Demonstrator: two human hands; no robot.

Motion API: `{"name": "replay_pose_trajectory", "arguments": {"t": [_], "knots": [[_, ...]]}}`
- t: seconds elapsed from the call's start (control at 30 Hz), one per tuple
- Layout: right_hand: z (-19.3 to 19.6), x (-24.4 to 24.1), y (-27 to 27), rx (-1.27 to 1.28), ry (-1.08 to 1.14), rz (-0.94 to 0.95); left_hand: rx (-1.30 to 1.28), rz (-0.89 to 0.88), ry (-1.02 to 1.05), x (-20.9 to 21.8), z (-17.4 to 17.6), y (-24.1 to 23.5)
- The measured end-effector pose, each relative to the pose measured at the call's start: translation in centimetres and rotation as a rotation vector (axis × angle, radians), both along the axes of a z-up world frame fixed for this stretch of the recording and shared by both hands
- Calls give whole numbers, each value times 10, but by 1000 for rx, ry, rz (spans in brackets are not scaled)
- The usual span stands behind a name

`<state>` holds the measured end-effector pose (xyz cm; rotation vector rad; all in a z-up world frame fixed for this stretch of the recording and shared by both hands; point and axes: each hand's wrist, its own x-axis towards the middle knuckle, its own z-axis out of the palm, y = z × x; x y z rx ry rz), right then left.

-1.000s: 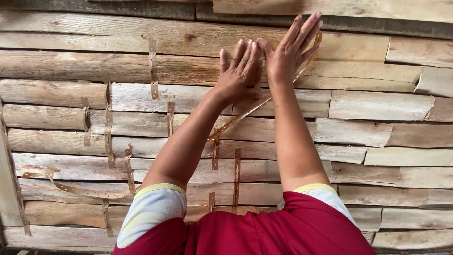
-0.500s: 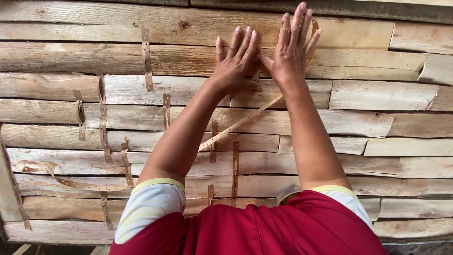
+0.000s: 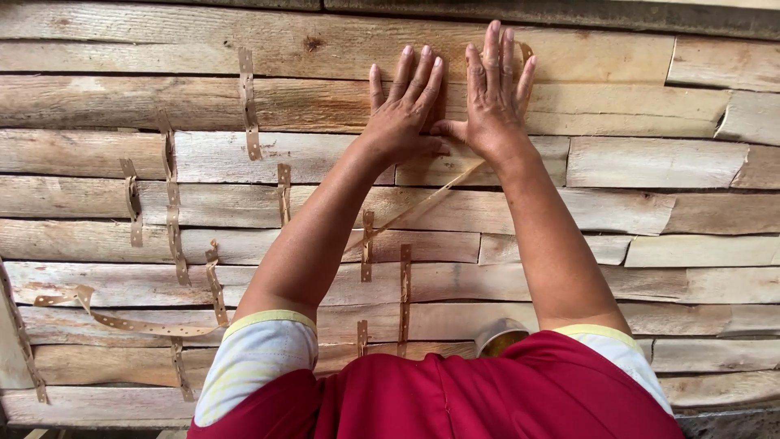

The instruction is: Applying adhesive to thin wooden strips and attaching them to a wooden panel.

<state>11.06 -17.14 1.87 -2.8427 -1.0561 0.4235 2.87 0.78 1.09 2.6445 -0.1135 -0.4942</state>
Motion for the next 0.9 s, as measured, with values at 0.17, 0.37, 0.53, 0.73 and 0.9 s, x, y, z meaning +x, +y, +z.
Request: {"name": "replay_pose_trajectory", "arguments": {"t": [0.17, 0.37, 0.53, 0.73, 0.9], "knots": [[-8, 2, -6, 8, -52, 50, 14, 5, 7, 1, 2, 0], [-12, 4, -8, 40, -23, 3, 0, -5, -12, 0, -4, -2], [-7, 8, 2, 114, 22, -163, -45, 14, -7, -1, -1, 1], [-30, 11, 8, 63, -202, -156, -7, 22, -27, -2, -2, 1], [-22, 20, 29, 140, -283, -285, -31, -3, -35, -1, -3, 1]]}}
